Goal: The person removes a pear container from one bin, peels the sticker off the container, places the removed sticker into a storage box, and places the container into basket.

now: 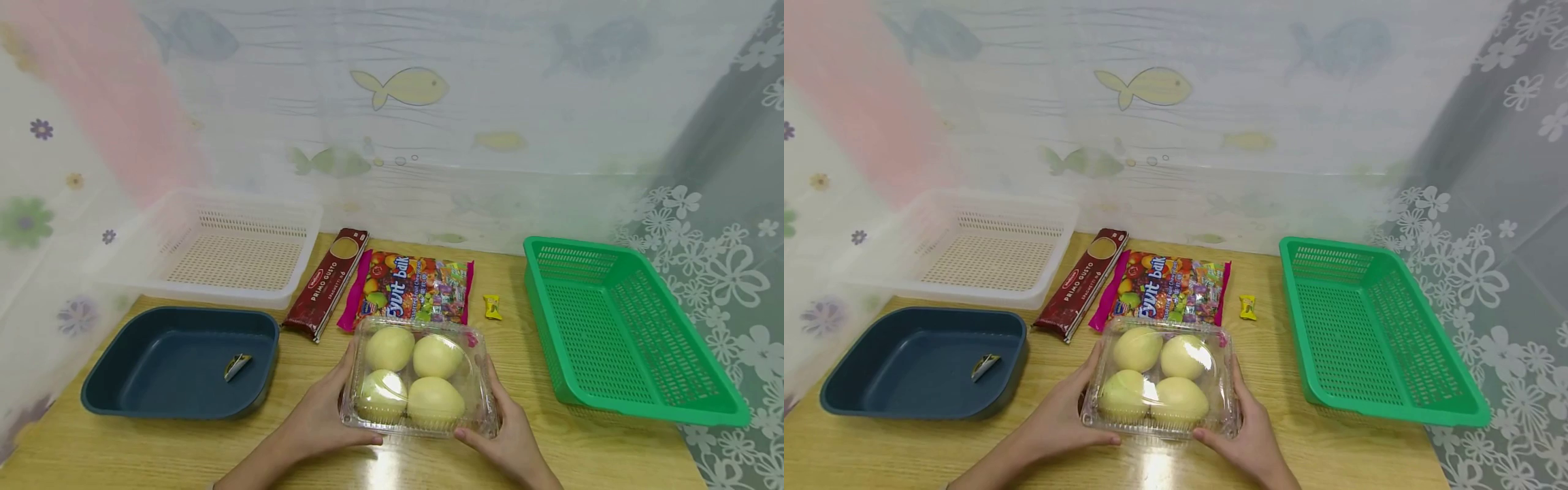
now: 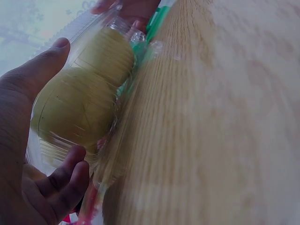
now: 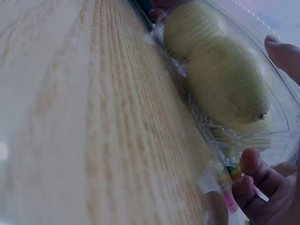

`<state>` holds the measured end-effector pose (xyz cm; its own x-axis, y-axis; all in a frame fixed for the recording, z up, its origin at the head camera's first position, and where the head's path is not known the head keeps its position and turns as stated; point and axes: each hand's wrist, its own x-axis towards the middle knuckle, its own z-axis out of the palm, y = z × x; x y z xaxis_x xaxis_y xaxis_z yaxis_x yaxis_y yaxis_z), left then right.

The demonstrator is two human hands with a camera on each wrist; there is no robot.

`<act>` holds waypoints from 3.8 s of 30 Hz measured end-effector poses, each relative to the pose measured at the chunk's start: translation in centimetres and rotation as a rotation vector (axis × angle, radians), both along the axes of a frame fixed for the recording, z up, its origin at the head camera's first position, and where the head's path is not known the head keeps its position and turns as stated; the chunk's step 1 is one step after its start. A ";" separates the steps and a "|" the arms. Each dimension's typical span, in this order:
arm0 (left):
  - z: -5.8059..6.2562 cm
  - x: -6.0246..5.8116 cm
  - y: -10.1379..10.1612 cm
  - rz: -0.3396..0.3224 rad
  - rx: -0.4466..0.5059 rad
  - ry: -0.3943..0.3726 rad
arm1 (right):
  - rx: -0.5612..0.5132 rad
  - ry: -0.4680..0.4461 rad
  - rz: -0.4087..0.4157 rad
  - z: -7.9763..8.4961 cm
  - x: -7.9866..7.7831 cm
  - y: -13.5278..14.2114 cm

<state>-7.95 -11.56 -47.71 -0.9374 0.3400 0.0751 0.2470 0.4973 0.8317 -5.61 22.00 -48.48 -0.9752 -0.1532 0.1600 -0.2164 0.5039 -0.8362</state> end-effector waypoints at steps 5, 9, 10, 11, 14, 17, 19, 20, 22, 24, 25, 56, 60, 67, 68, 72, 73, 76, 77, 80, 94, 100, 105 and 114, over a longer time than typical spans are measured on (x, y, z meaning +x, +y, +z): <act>0.2 0.0 -0.3 -0.004 0.009 0.014 | 0.045 -0.015 -0.021 0.5 0.0 -0.3; 0.3 -0.2 -0.1 -0.021 0.035 0.001 | 0.036 -0.007 -0.032 0.4 0.0 -0.2; 0.3 -0.2 -0.1 -0.017 0.033 -0.001 | 0.032 -0.004 -0.028 0.3 0.0 -0.2; 0.3 -0.2 -0.1 -0.010 0.033 -0.007 | 0.026 -0.002 -0.022 0.2 -0.1 -0.2; 0.3 -0.1 -0.3 0.004 0.030 -0.025 | 0.004 0.003 -0.006 -0.1 -0.4 -0.2; 0.2 -0.1 -0.2 -0.002 0.023 -0.024 | -0.002 0.017 -0.009 -0.2 -0.3 -0.1; 0.2 -0.1 -0.1 -0.008 0.026 -0.020 | -0.002 0.024 -0.011 -0.2 -0.3 -0.1; 0.3 -0.1 -0.1 -0.007 0.026 -0.019 | -0.001 0.028 -0.010 -0.2 -0.3 -0.1; 0.3 -0.2 -0.1 -0.004 0.029 -0.023 | 0.001 0.031 -0.008 -0.2 -0.4 -0.1; 0.3 -0.2 -0.1 0.000 0.031 -0.027 | 0.004 0.027 -0.008 -0.1 -0.4 -0.1; 0.4 -0.2 -0.1 0.000 0.029 -0.029 | 0.006 0.024 -0.009 0.0 -0.3 -0.1; 4.3 -1.6 -0.6 -0.002 0.066 0.015 | -0.059 0.055 0.016 3.7 -2.0 -0.4; 5.6 -2.4 -0.9 -0.026 0.050 0.052 | -0.080 0.063 0.038 4.9 -2.7 -0.4; 8.0 -3.3 -1.3 -0.012 0.026 0.111 | -0.147 0.117 0.108 7.2 -4.1 -0.6; 8.3 -3.4 -1.3 -0.010 0.024 0.116 | -0.152 0.126 0.117 7.6 -4.3 -0.7; 9.4 -3.9 -1.4 -0.009 0.027 0.131 | -0.139 0.141 0.111 8.9 -4.7 -0.8; 9.7 -4.0 -1.4 -0.009 0.026 0.135 | -0.144 0.139 0.108 9.2 -4.8 -0.9; 10.5 -4.2 -1.5 -0.007 0.031 0.139 | -0.120 0.142 0.084 10.2 -4.9 -0.9; 10.8 -4.3 -1.5 -0.009 0.035 0.143 | -0.111 0.143 0.077 10.6 -5.0 -0.9; 11.7 -4.4 -1.7 -0.009 0.038 0.158 | -0.094 0.141 0.071 11.5 -5.3 -1.0; 15.0 -4.7 -2.7 -0.019 0.150 0.189 | -0.168 0.138 0.061 14.7 -6.0 -2.0; 15.0 -4.8 -3.3 -0.032 0.169 0.173 | -0.162 0.143 0.061 14.7 -5.9 -2.6; 15.1 -4.6 -4.3 -0.003 0.129 0.158 | -0.174 0.137 0.072 14.2 -5.9 -3.5; 14.8 -4.3 -6.6 0.021 0.125 0.107 | -0.245 0.120 0.140 13.9 -6.1 -5.5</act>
